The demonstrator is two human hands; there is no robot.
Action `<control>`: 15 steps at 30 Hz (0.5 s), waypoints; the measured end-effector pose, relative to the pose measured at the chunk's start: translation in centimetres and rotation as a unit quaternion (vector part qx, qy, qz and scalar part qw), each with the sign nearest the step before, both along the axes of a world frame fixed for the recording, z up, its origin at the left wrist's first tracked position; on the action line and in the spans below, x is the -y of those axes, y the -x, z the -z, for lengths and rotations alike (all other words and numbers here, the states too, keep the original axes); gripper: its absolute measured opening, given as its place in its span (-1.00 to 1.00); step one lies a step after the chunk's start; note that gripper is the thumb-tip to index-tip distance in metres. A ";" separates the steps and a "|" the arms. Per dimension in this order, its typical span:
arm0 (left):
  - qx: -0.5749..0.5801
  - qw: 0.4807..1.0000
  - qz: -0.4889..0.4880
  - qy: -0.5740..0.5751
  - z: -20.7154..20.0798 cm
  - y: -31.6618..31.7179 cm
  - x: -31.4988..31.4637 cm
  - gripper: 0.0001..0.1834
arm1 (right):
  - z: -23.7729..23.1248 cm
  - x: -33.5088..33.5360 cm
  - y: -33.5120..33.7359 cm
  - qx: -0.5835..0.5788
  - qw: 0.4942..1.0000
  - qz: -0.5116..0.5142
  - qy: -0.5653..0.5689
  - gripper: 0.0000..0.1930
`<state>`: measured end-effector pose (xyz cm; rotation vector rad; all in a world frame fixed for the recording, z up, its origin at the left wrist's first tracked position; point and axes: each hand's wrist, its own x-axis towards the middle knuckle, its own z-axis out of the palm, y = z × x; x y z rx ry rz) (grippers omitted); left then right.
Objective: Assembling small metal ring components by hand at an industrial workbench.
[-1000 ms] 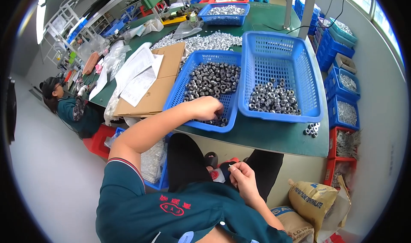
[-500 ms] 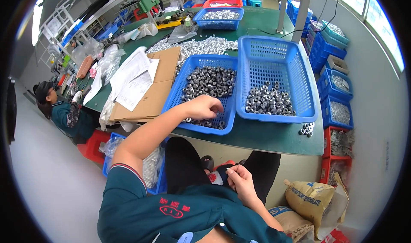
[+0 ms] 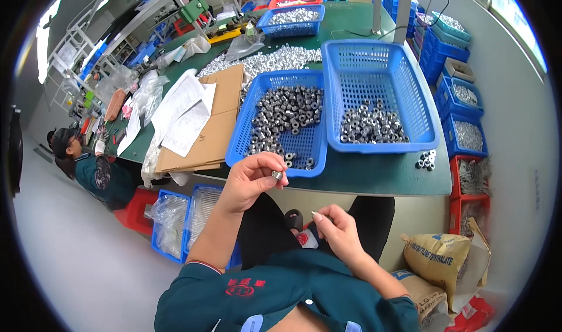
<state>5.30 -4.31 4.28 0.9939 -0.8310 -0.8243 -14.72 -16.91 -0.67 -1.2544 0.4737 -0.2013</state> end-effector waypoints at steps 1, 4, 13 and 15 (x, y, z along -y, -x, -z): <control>-0.007 1.000 -0.005 -0.002 0.2 0.6 -0.3 -0.82 | -0.9 0.1 -0.4 0.015 1.000 0.002 0.019 -0.86; -0.003 1.000 -0.011 -0.009 1.3 2.0 -1.3 -0.78 | -2.5 0.2 -1.0 0.072 0.989 -0.003 0.126 -0.88; 0.075 0.996 -0.041 -0.034 2.9 4.8 -2.8 -0.65 | -4.0 -1.2 -2.0 0.061 0.966 -0.041 0.248 -0.88; 0.096 0.992 -0.064 -0.051 2.9 5.2 -2.9 -0.62 | -3.8 -1.4 -1.8 0.058 0.965 -0.037 0.254 -0.88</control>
